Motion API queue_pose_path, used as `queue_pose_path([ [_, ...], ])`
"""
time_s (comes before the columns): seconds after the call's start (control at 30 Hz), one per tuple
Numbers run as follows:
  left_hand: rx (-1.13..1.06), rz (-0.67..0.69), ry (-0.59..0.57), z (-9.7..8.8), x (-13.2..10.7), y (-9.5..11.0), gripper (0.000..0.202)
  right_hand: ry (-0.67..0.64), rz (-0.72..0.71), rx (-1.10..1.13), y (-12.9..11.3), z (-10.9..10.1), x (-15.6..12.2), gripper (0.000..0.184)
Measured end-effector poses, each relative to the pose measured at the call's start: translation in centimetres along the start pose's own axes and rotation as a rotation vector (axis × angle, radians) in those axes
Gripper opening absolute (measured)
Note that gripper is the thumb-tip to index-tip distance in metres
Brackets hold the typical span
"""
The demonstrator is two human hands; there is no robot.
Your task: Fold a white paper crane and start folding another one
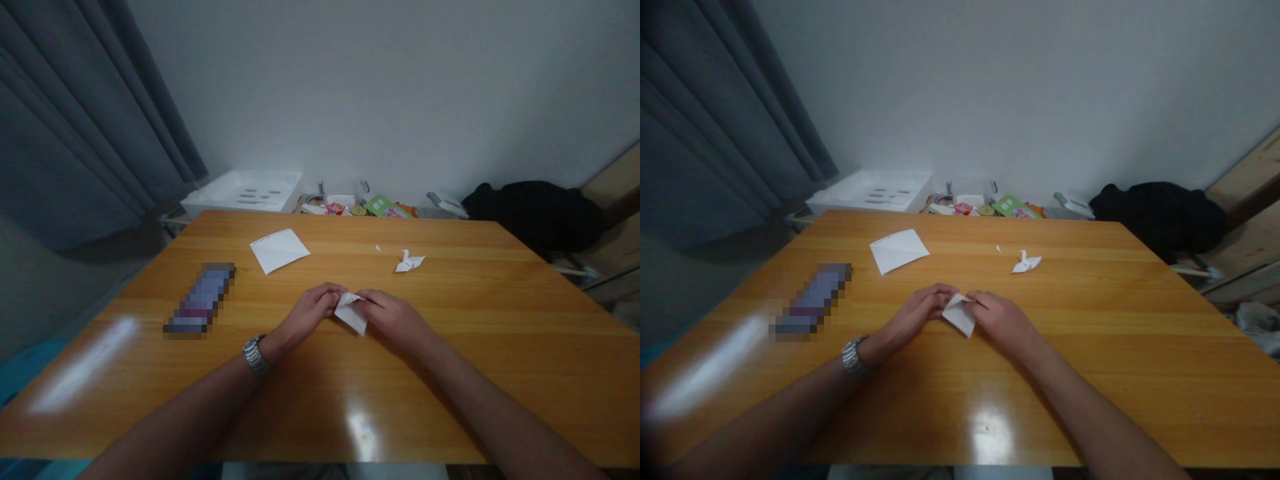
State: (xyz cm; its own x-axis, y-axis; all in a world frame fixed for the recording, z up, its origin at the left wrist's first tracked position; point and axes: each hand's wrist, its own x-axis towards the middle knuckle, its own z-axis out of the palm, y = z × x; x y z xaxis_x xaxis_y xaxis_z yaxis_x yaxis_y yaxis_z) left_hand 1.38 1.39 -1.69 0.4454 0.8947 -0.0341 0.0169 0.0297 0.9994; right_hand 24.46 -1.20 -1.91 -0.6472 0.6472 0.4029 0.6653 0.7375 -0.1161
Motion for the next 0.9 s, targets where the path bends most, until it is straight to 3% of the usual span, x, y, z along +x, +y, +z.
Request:
queue_pose_path([
  [0.23, -0.021, 0.021, 0.094, 0.3, 0.4, -1.0, 0.034, 0.012, -0.106, -0.034, -0.8, 0.2, -0.1, 0.019],
  [0.7, -0.106, 0.056, 0.163, -0.5, 0.4, -0.8, 0.039, 0.063, -0.044, 0.054, -1.2, -1.5, 0.2, 0.021],
  [0.9, -0.023, 0.097, 0.199, -0.6, 0.6, -0.6, 0.034, 0.224, 0.054, 0.142, -1.3, -2.1, 0.3, 0.015],
])
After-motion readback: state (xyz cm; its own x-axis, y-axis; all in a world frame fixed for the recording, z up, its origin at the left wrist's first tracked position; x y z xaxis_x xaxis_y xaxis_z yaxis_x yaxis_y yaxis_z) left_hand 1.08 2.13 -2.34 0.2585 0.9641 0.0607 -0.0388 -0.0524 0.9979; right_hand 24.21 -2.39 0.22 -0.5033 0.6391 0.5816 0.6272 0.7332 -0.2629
